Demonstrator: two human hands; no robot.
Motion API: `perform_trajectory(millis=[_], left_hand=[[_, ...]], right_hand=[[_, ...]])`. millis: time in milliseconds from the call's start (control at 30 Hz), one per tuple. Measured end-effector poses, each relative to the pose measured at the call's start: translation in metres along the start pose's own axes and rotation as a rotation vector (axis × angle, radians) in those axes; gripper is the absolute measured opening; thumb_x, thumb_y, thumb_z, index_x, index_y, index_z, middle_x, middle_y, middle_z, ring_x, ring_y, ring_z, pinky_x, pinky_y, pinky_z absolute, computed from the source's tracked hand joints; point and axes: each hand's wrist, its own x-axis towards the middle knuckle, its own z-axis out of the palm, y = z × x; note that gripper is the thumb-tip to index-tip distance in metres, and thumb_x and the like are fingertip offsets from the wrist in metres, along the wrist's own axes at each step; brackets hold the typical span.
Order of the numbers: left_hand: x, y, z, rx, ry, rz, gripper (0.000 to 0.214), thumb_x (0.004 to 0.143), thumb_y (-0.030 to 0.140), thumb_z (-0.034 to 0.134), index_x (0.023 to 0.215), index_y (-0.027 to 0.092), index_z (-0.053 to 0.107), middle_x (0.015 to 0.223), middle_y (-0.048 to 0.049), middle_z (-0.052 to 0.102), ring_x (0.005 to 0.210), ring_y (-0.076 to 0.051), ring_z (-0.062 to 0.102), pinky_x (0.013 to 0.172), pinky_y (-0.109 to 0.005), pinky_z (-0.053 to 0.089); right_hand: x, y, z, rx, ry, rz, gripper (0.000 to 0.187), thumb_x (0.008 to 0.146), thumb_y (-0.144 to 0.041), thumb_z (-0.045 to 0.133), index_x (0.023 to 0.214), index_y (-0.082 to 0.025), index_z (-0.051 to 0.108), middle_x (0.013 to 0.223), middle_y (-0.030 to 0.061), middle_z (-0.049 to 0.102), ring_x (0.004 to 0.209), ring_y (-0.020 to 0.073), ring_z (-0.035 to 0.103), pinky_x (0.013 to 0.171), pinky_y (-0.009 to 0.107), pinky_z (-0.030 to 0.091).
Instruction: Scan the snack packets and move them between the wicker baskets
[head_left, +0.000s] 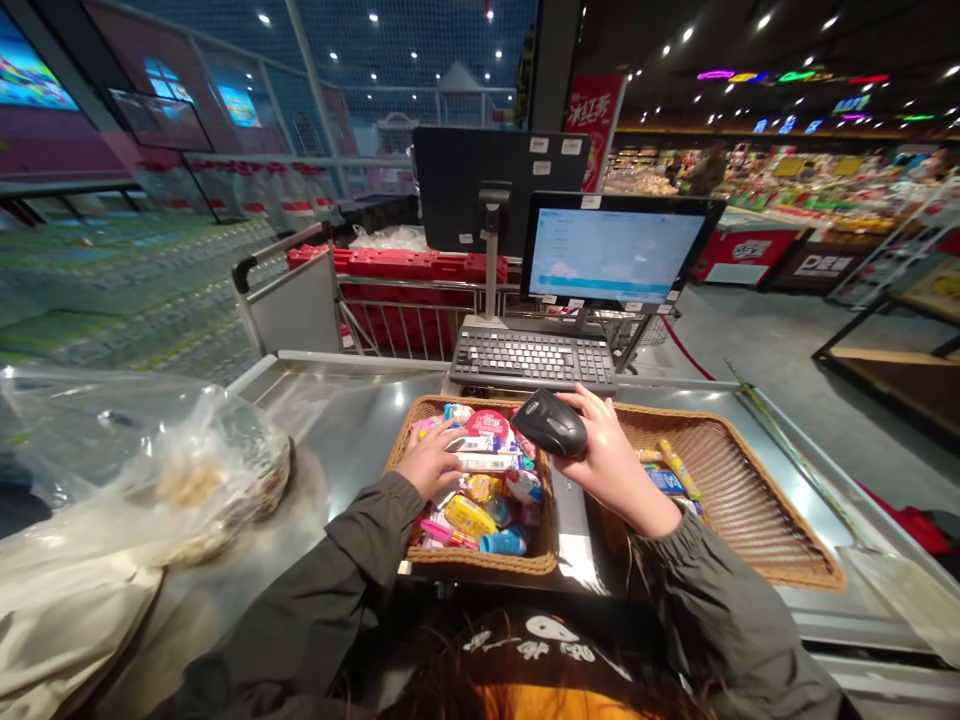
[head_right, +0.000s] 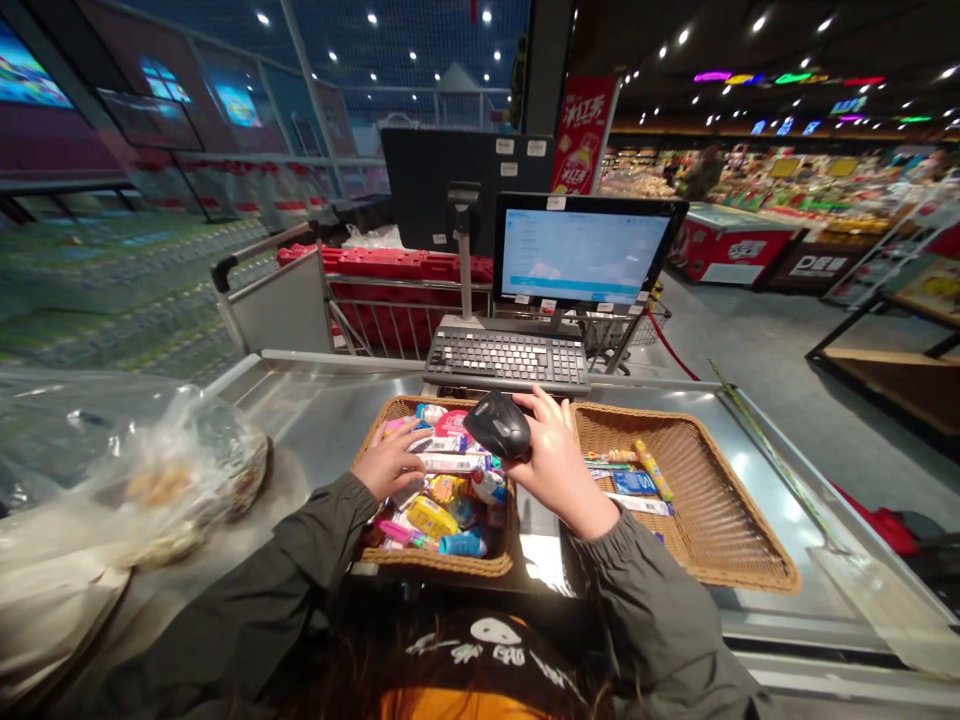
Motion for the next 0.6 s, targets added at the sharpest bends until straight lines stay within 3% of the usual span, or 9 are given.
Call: perform_trajectory(millis=[167, 333, 467, 600], left_hand=[[0.0, 0.003, -0.003, 0.052, -0.036, -0.01, 0.011, 0.074, 0.017, 0.071, 0.075, 0.027, 0.075, 0.142, -0.0063, 0.056, 0.141, -0.036, 0.038, 0.112, -0.073, 0.011], [0.012, 0.02, -0.017, 0.062, -0.02, 0.078, 0.004, 0.079, 0.024, 0.07, 0.082, 0.025, 0.073, 0.142, -0.0103, 0.056, 0.139, -0.036, 0.041, 0.112, -0.072, 0.016], [0.042, 0.049, -0.025, 0.01, -0.02, 0.211, 0.012, 0.086, 0.033, 0.065, 0.089, 0.025, 0.074, 0.145, -0.0111, 0.053, 0.14, -0.036, 0.039, 0.111, -0.071, 0.018], [0.089, 0.091, -0.017, -0.042, -0.053, 0.351, 0.018, 0.088, 0.039, 0.064, 0.095, 0.026, 0.073, 0.147, -0.0095, 0.051, 0.143, -0.034, 0.035, 0.114, -0.068, 0.016]], right_hand=[[-0.006, 0.002, -0.005, -0.003, 0.007, 0.036, 0.043, 0.074, -0.021, 0.061, 0.117, -0.022, 0.062, 0.135, 0.0136, 0.056, 0.143, 0.041, 0.033, 0.11, 0.074, 0.022], [-0.02, 0.02, -0.023, -0.018, 0.078, 0.111, 0.049, 0.071, -0.02, 0.062, 0.119, -0.021, 0.06, 0.133, 0.0138, 0.057, 0.142, 0.0396, 0.035, 0.111, 0.07, 0.026], [-0.038, 0.043, -0.05, -0.086, 0.172, 0.154, 0.045, 0.072, -0.022, 0.062, 0.117, -0.021, 0.061, 0.132, 0.0136, 0.058, 0.141, 0.0381, 0.036, 0.113, 0.064, 0.029], [-0.056, 0.064, -0.078, -0.164, 0.273, 0.207, 0.041, 0.074, -0.028, 0.063, 0.114, -0.021, 0.062, 0.131, 0.0145, 0.057, 0.139, 0.0397, 0.037, 0.112, 0.066, 0.029]])
